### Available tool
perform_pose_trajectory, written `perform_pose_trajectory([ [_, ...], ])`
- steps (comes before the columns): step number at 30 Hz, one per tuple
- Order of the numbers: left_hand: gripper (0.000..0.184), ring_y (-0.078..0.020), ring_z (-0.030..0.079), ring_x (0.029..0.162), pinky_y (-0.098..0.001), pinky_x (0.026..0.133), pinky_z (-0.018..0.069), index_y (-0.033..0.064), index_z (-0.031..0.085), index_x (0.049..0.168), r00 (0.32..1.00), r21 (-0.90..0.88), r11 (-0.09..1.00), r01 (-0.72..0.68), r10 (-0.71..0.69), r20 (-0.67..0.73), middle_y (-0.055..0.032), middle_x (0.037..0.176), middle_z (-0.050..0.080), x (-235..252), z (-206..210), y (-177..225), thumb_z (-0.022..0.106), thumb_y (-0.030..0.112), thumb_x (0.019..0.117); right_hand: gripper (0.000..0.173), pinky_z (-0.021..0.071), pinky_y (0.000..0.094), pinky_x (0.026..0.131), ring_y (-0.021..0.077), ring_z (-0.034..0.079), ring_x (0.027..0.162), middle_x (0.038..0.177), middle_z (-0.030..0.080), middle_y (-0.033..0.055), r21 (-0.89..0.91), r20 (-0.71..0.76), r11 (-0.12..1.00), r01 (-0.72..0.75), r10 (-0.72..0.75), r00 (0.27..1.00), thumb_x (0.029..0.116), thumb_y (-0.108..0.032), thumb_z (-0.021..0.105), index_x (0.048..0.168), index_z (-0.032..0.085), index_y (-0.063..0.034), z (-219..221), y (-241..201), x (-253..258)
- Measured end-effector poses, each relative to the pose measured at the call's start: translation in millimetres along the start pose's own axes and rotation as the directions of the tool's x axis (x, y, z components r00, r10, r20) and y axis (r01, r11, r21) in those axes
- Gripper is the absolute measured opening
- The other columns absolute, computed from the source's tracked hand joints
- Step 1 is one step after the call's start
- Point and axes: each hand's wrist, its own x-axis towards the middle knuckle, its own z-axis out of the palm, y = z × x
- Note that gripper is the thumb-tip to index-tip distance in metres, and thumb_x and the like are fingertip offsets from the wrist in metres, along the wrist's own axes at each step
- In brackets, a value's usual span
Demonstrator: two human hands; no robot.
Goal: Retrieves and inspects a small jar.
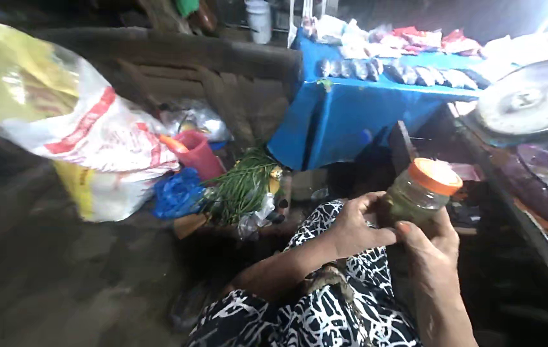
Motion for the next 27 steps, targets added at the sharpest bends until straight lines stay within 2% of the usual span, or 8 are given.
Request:
perform_pose_trajectory([
  [4,0.052,-0.0053,0.068,0.104,-0.0242,0.096,0.0562,-0.0158,0.056,0.124,1.0,-0.014,1.0,0.018,-0.018,-0.022,-0.0092,0.114,0.07,0.2,-0.5,-2.6,0.076,0.004,0.0807,0.069,0.0588,0.0313,0.097,0.0144,0.069,0.108,0.119,0.069,0.0068,0.013,0.006,1.0,-0.009,0.008,1.0,0.0884,-0.028,0.079,0.137,0.046,0.0075,2.0,2.1,3.9],
  [10,0.054,-0.0047,0.067,0.105,-0.0236,0.096,0.0558,-0.0144,0.057,0.124,0.999,0.0,1.0,0.015,-0.015,-0.049,-0.0083,0.113,0.07,1.3,-0.9,-2.9,0.077,0.012,0.0807,0.067,0.0584,0.0299,0.097,0.0139,0.069,0.108,0.119,0.069,0.0077,0.026,0.011,1.0,-0.007,0.006,1.0,0.0888,-0.026,0.078,0.137,0.046,0.0087,4.0,2.3,7.4],
  [15,0.049,-0.0043,0.068,0.102,-0.0235,0.094,0.0565,-0.0124,0.058,0.122,0.998,-0.019,1.0,0.016,-0.017,-0.055,-0.0058,0.11,0.071,2.5,-1.4,-3.1,0.077,0.009,0.0808,0.069,0.0581,0.031,0.098,0.0152,0.069,0.109,0.12,0.069,0.0096,0.029,0.006,0.999,-0.019,0.019,1.0,0.0882,-0.025,0.078,0.138,0.046,0.0094,5.6,3.4,9.3],
  [22,0.045,-0.0047,0.068,0.1,-0.0238,0.093,0.0568,-0.0102,0.06,0.12,0.996,-0.022,0.998,0.062,-0.063,-0.06,-0.0056,0.107,0.071,4.4,-2.7,-1.7,0.075,0.005,0.0806,0.062,0.0596,0.0308,0.094,0.0149,0.07,0.104,0.114,0.07,0.0082,0.075,-0.009,0.996,-0.037,0.038,0.999,0.0889,-0.022,0.078,0.136,0.049,0.0076,9.2,2.7,14.1],
  [25,0.047,-0.0051,0.067,0.103,-0.0235,0.095,0.0559,-0.0088,0.061,0.123,0.994,0.101,0.989,0.104,-0.107,0.026,-0.0073,0.111,0.07,8.9,-11.1,7.3,0.076,0.008,0.0822,0.056,0.0612,0.031,0.09,0.0146,0.071,0.1,0.111,0.071,0.0071,0.066,-0.044,0.997,-0.031,0.034,0.998,0.0873,-0.015,0.076,0.133,0.05,0.006,9.5,2.7,14.9],
  [27,0.052,-0.0098,0.064,0.112,-0.0279,0.1,0.0535,-0.0058,0.06,0.13,0.992,0.193,0.978,0.073,-0.091,0.084,-0.0101,0.121,0.066,11.7,-21.7,10.1,0.076,0.013,0.0834,0.059,0.0616,0.0312,0.09,0.0151,0.071,0.101,0.113,0.07,0.0082,0.051,-0.071,0.999,-0.017,0.021,0.997,0.0859,-0.012,0.076,0.135,0.048,0.0072,8.8,3.4,14.6],
])
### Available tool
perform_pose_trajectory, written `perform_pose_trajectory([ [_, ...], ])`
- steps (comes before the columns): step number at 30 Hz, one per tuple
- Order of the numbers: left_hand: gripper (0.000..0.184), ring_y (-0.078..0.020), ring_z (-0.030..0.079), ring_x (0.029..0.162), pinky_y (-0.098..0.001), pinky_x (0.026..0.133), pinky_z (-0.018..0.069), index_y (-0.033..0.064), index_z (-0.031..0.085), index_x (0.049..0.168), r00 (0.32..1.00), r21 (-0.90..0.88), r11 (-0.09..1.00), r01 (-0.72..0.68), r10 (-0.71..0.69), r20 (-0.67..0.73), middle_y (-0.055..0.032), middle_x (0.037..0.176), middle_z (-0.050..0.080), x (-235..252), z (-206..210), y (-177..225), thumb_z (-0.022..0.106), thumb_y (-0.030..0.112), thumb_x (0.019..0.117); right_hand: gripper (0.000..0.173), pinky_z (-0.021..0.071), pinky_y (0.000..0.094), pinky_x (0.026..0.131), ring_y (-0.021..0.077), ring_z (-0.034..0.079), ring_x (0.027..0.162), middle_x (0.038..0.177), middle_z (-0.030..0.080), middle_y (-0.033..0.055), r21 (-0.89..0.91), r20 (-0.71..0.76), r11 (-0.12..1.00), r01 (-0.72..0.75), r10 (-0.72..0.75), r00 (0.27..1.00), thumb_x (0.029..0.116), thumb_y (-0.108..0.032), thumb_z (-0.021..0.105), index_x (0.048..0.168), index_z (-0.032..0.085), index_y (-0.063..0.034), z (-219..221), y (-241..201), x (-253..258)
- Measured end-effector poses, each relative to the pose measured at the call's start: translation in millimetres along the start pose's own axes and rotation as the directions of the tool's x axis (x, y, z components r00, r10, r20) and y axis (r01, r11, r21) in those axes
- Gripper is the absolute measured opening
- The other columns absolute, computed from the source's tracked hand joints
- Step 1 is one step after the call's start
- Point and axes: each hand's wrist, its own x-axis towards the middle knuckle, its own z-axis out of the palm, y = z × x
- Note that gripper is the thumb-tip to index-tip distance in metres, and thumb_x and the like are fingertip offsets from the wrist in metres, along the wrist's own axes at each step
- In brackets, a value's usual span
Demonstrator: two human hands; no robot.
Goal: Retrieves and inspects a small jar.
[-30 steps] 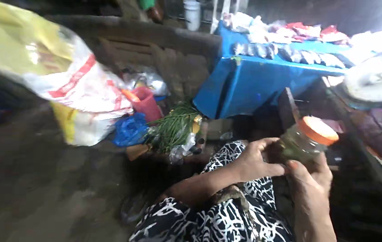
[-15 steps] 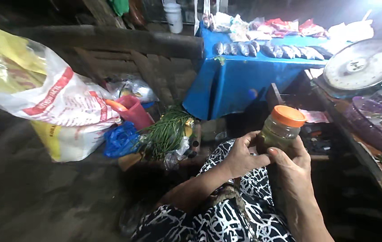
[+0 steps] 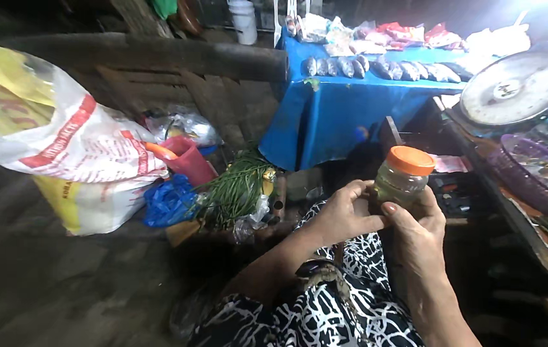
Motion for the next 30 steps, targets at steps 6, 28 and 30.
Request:
perform_pose_trajectory([
  [6,0.07,-0.0143,0.059,0.122,-0.0331,0.105,0.0503,-0.0021,0.05,0.144,0.989,-0.023,0.991,-0.134,0.132,-0.062,-0.0112,0.134,0.059,15.8,-11.8,14.2,0.069,0.039,0.0906,0.068,0.0607,0.0282,0.092,0.013,0.07,0.104,0.118,0.068,0.0091,-0.066,-0.006,0.998,-0.001,0.0,1.0,0.0846,-0.009,0.077,0.14,0.043,0.0093,3.7,5.3,-5.5],
  [28,0.039,-0.011,0.067,0.094,-0.0275,0.086,0.0579,-0.0063,0.059,0.125,0.997,-0.234,0.969,-0.076,0.08,0.005,-0.0107,0.106,0.068,67.6,-0.7,34.3,0.066,0.007,0.0888,0.078,0.0565,0.0345,0.1,0.0157,0.067,0.112,0.124,0.067,0.0068,0.21,0.203,0.963,-0.169,0.126,0.971,0.0847,-0.019,0.082,0.148,0.04,-0.0042,-15.3,29.3,1.3],
  [30,0.038,-0.0117,0.067,0.096,-0.029,0.088,0.0576,-0.0062,0.059,0.125,0.994,-0.245,0.964,-0.103,0.093,-0.052,-0.0103,0.107,0.068,76.8,-2.4,39.1,0.065,0.008,0.0902,0.078,0.0537,0.0349,0.104,0.0177,0.065,0.115,0.127,0.065,0.01,0.195,0.213,0.963,-0.188,0.146,0.966,0.0856,-0.018,0.081,0.148,0.038,-0.0006,-16.8,35.6,-0.9],
])
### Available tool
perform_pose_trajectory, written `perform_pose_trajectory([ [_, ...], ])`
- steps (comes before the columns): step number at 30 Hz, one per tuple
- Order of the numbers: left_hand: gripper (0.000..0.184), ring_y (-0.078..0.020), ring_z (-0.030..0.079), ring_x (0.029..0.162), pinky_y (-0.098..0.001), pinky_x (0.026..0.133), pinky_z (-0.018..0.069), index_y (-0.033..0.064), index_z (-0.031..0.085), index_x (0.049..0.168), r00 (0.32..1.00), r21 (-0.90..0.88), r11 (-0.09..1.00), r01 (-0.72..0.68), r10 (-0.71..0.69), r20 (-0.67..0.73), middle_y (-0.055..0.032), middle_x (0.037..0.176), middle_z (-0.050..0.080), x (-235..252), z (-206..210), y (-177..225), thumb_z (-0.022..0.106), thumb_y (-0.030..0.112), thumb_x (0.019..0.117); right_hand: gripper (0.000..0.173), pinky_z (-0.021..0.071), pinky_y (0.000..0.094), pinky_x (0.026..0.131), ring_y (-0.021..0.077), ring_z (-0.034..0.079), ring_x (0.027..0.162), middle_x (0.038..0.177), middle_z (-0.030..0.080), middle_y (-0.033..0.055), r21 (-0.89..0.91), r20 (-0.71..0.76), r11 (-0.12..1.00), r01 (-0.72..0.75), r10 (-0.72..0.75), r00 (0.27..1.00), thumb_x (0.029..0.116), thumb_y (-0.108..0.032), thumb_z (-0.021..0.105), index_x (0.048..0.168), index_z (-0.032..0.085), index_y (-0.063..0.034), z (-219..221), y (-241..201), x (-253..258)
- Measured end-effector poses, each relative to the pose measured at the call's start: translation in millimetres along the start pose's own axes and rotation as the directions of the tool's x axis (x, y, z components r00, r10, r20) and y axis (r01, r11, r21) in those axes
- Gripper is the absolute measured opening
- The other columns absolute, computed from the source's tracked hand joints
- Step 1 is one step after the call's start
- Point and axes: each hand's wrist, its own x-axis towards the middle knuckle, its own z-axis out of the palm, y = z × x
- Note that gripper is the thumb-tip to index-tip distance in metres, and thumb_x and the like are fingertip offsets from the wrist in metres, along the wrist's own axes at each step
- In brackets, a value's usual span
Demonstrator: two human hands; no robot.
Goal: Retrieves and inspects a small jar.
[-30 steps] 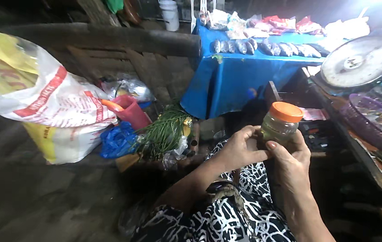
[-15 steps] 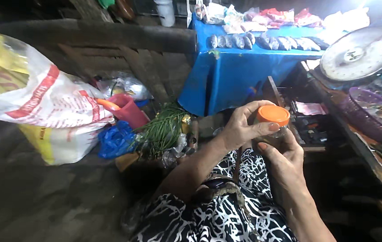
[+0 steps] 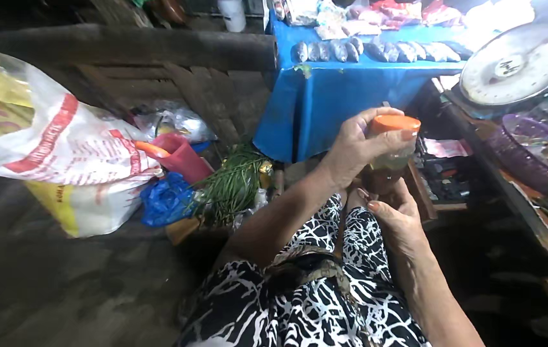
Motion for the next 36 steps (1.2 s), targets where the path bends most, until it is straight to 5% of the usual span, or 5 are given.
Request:
perform_pose_trajectory([
  [5,0.037,-0.0164,0.068,0.1,-0.0334,0.092,0.0574,-0.0051,0.058,0.125,0.992,-0.115,0.992,-0.05,0.037,-0.119,-0.0124,0.109,0.069,17.8,-2.4,11.5,0.063,0.012,0.0923,0.075,0.0525,0.0352,0.107,0.0225,0.065,0.122,0.132,0.065,0.016,-0.079,-0.035,0.996,-0.036,0.033,0.999,0.09,-0.022,0.077,0.147,0.039,0.0091,-9.8,9.1,-6.1],
  [21,0.024,-0.0216,0.069,0.098,-0.0376,0.09,0.0583,-0.0031,0.06,0.119,0.97,-0.179,0.973,-0.144,0.103,-0.218,-0.0151,0.105,0.07,43.3,-11.7,34.0,0.054,0.01,0.1001,0.056,0.0525,0.032,0.106,0.0189,0.065,0.121,0.13,0.067,0.0137,-0.19,-0.051,0.982,-0.006,-0.004,0.999,0.0943,-0.017,0.07,0.14,0.051,0.0102,-21.7,5.3,-17.4],
  [29,0.036,-0.0196,0.069,0.101,-0.0359,0.094,0.0583,-0.0072,0.056,0.125,0.986,-0.091,0.984,-0.153,0.147,-0.074,-0.0145,0.108,0.069,28.5,4.7,38.2,0.062,0.006,0.092,0.054,0.0524,0.0319,0.106,0.0189,0.064,0.121,0.13,0.067,0.013,-0.204,-0.046,0.979,0.011,-0.021,0.999,0.0951,-0.018,0.07,0.138,0.053,0.0096,-19.2,-0.4,-18.0],
  [36,0.037,-0.0136,0.068,0.095,-0.0302,0.088,0.0589,-0.0068,0.056,0.123,0.99,-0.103,0.985,-0.141,0.143,0.007,-0.0106,0.106,0.067,20.6,20.6,27.2,0.065,0.0,0.0884,0.074,0.0521,0.0378,0.108,0.0214,0.065,0.119,0.131,0.065,0.0111,-0.08,-0.033,0.986,0.145,-0.148,0.988,0.0927,-0.027,0.076,0.152,0.04,-0.0017,-2.6,-22.4,-4.2],
])
